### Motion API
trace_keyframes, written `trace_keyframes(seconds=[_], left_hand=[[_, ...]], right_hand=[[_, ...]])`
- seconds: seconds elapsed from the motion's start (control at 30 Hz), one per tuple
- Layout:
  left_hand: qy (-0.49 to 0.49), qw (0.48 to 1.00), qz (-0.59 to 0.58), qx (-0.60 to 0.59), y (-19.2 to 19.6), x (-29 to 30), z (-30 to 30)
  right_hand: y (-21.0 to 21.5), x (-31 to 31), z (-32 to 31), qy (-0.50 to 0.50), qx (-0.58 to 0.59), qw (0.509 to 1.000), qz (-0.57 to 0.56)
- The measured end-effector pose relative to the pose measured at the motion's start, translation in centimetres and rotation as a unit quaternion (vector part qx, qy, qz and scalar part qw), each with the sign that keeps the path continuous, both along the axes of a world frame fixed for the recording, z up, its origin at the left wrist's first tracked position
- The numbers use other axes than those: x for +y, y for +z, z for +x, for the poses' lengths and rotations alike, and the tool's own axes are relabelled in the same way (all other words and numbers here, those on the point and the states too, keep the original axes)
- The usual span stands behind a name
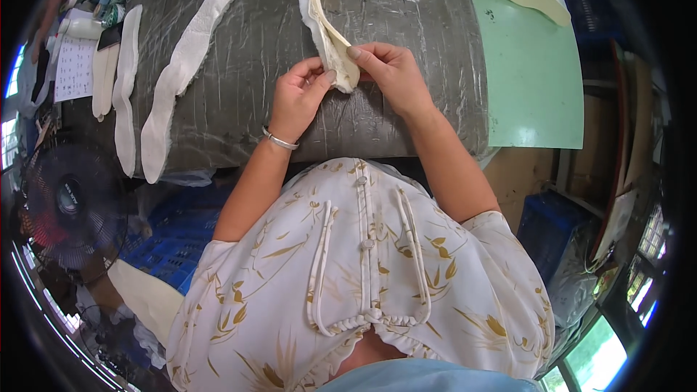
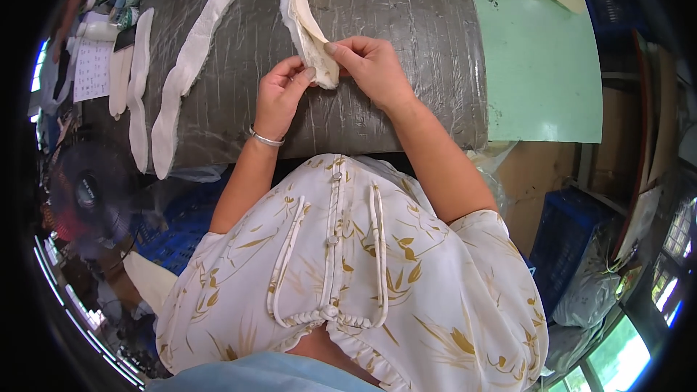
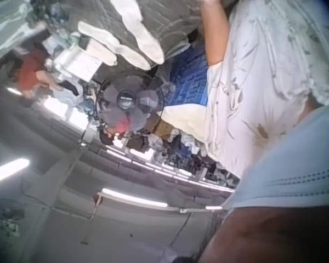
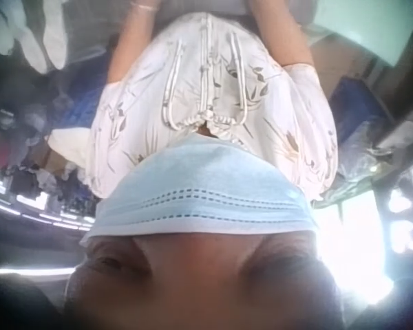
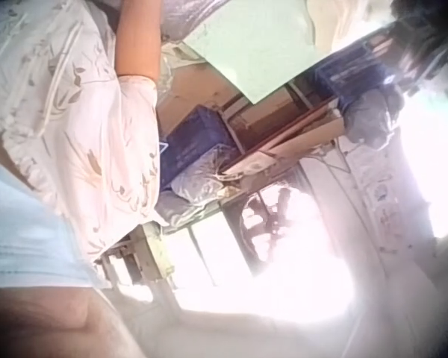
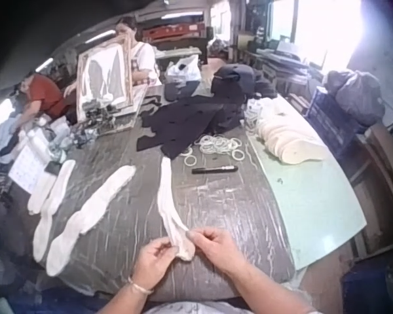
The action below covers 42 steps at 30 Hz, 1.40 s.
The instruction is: Inspecting and assembling fleece-lined shoe insole components in a factory.
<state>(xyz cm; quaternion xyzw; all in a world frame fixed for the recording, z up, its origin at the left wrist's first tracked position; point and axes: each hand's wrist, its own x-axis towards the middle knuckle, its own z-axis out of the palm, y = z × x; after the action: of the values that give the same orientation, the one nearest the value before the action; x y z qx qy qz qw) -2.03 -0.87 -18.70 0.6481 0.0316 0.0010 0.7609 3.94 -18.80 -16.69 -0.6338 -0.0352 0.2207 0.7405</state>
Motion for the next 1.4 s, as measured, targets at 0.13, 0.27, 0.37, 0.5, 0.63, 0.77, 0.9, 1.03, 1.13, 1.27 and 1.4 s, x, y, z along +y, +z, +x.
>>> trace_keyframes(seconds=[0.13,0.27,0.37,0.5,0.63,0.77,0.9,1.03,1.13,1.27,1.4], left_hand=[[0.022,1.000,-0.003,0.004,0.5,-0.6,-0.1],[0.041,0.999,-0.002,-0.022,1.0,-1.2,-0.1],[0.039,0.997,0.052,-0.048,1.4,-1.4,0.0],[-0.011,0.990,0.125,-0.071,2.2,-1.8,0.2],[0.038,0.929,0.334,-0.155,3.6,-1.3,0.9],[-0.027,0.805,0.505,-0.309,5.0,0.1,4.3],[-0.160,0.776,0.514,-0.329,5.5,-0.6,7.2],[-0.183,0.799,0.483,-0.307,5.7,-3.0,7.2],[-0.195,0.805,0.468,-0.307,6.2,-4.1,6.6],[-0.213,0.811,0.454,-0.301,6.9,-4.3,6.5],[-0.193,0.801,0.467,-0.321,7.1,-4.8,6.6]], right_hand=[[0.2,-0.1,-0.4,-0.019,0.001,1.000,0.004],[0.7,-0.1,-1.1,-0.024,-0.095,0.994,-0.048],[1.4,-0.3,-1.8,-0.022,-0.257,0.964,-0.065],[1.9,-0.8,-1.9,-0.058,-0.359,0.908,-0.209],[1.8,-2.2,-1.6,-0.064,-0.357,0.902,-0.234],[1.8,-4.5,-1.8,-0.040,-0.356,0.901,-0.246],[2.3,-6.9,-1.7,-0.027,-0.341,0.911,-0.228],[2.5,-8.0,-2.2,-0.057,-0.336,0.909,-0.240],[2.2,-8.1,-2.4,-0.087,-0.324,0.911,-0.239],[1.8,-8.6,-2.2,-0.098,-0.327,0.916,-0.210],[1.4,-8.4,-1.8,-0.145,-0.457,0.835,-0.269]])
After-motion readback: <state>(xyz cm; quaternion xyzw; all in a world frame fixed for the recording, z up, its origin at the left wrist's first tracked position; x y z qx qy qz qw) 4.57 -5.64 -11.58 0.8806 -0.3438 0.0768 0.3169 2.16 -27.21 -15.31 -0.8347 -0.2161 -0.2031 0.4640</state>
